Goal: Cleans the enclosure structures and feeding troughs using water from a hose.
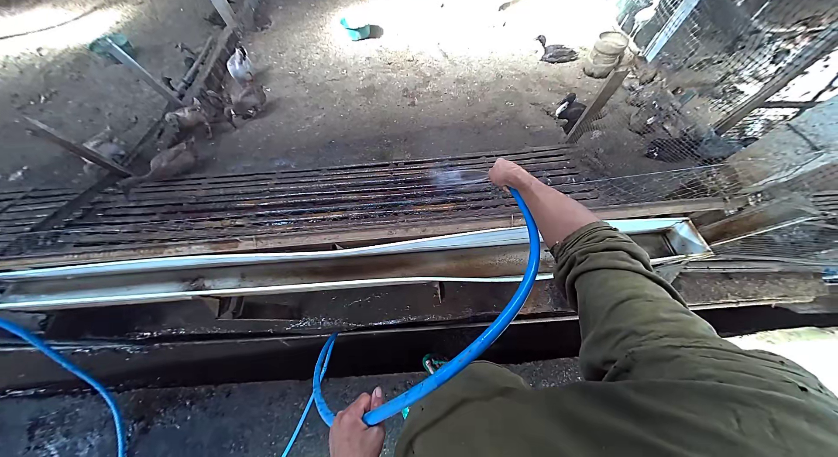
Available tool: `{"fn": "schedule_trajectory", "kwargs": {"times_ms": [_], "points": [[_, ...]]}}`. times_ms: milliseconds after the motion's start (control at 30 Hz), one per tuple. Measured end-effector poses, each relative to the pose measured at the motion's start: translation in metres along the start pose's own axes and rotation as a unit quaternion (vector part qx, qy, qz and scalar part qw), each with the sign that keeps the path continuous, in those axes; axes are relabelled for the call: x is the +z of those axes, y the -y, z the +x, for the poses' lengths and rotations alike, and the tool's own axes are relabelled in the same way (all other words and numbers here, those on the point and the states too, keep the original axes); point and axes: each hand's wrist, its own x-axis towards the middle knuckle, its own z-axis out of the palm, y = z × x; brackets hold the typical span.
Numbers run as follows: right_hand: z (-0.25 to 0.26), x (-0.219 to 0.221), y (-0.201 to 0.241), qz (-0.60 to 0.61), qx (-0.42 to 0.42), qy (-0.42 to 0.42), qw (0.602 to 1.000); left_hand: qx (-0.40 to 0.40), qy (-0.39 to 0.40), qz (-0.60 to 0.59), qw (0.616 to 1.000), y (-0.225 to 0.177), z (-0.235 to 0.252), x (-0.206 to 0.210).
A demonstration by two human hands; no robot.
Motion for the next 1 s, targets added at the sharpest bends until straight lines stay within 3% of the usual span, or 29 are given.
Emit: {"fn": "schedule_trajectory", "kwargs": {"times_ms": [333,667,867,1000], "points": [[0.000,-0.012,0.004,-0.020,-0.029,0.001,0.999,0.017,-0.005,-0.004,1.000,-0.003,0.005,0.003],[-0.007,-0.013,0.014,-0.134,-0.098,0.059,0.984,0.026,-0.012,-0.003,1.000,-0.004,0.003,0.006],[-0.014,-0.018,0.016,-0.143,-0.066,0.064,0.985,0.019,-0.012,-0.008,1.000,-0.002,0.000,0.007],[-0.006,-0.015,0.015,-0.135,-0.092,0.076,0.984,0.022,-0.012,-0.013,1.000,-0.002,0.001,0.009]]}}
